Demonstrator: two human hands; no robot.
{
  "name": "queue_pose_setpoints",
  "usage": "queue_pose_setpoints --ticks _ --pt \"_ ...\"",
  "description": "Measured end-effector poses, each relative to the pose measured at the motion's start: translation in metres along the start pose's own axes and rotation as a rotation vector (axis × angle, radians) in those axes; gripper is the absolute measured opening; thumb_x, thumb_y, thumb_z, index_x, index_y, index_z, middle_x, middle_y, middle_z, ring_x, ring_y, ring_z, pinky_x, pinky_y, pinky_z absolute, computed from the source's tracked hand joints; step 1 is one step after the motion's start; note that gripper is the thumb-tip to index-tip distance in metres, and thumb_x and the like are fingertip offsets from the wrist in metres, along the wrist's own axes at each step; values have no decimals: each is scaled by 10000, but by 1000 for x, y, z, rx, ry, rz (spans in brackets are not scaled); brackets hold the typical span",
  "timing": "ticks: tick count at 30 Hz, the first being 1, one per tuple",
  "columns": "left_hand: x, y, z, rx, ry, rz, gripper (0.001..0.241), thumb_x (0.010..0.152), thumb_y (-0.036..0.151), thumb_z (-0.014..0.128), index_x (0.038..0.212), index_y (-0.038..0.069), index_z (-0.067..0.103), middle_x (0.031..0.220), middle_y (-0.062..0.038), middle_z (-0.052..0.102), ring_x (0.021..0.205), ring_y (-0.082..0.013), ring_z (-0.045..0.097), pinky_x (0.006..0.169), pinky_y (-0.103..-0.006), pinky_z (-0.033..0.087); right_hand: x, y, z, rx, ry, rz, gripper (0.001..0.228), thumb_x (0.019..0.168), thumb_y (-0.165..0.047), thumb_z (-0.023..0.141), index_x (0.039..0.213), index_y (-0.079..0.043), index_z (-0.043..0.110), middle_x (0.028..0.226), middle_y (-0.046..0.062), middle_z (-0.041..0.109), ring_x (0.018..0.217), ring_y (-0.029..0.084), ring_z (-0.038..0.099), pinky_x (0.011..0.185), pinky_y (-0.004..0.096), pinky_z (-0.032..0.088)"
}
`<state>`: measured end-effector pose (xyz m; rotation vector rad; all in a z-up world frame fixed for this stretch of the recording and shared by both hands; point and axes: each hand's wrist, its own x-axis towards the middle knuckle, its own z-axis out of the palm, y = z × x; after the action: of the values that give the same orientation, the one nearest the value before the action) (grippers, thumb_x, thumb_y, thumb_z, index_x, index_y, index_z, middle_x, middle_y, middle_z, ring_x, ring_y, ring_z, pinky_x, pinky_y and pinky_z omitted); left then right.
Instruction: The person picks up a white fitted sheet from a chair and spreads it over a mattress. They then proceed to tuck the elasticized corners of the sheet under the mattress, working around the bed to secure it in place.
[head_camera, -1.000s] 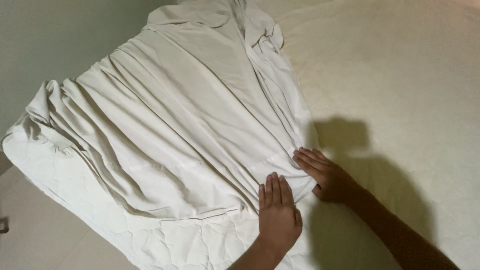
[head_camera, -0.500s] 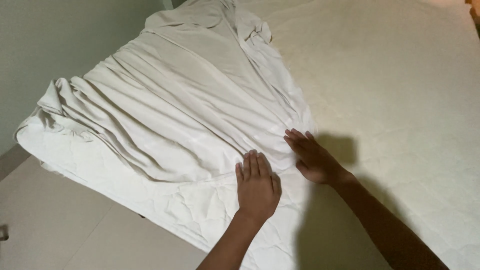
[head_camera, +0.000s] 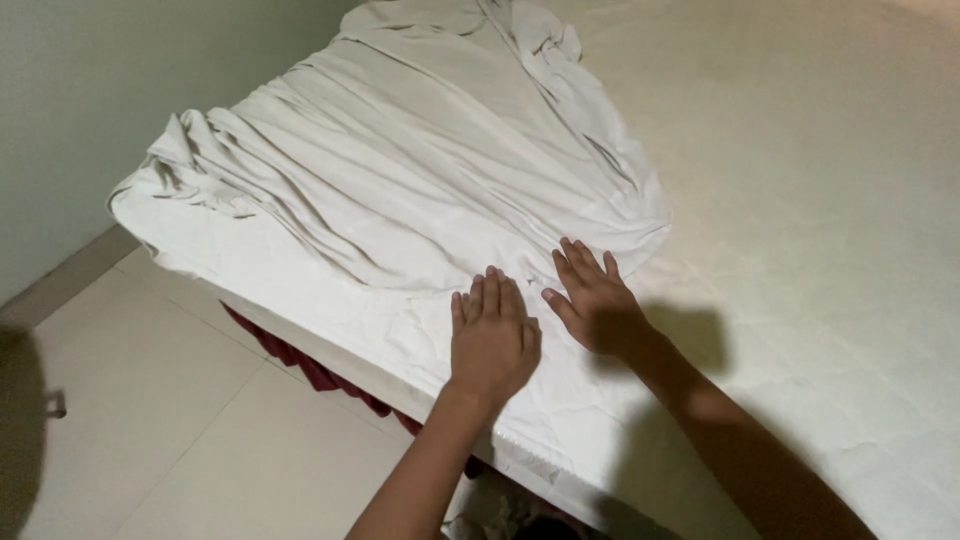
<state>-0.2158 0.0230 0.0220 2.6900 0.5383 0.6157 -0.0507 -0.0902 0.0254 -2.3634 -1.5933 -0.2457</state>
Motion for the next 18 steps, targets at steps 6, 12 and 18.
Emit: queue_pose_setpoints --ticks 6,12,18 --pt "-18 -36 -45 35 -177 -60 681 1003 359 450 1527 -56 321 1621 -289 241 1514 -469 183 1186 -670 121 -15 -54 -5 3 -251 181 752 1023 -529 378 1576 -32 267 1694 189 122 1571 328 93 1234 574 45" --pt "-65 -49 -63 55 -200 -68 700 1017 401 428 1556 -21 287 1649 -266 204 1526 -456 182 1205 -658 134 -51 -91 -15 15 -248 180 796 1033 -562 343 1597 -16 212 1695 212 93 1574 346 57 1240 553 40" --pt "-120 -55 -80 28 -158 12 706 1025 409 430 1562 -23 279 1641 -264 216 1532 -456 167 1196 -655 140 -98 -134 -32 7 -245 221 792 1042 -563 319 1602 -15 203 1688 218 121 1576 350 68 1242 566 57"
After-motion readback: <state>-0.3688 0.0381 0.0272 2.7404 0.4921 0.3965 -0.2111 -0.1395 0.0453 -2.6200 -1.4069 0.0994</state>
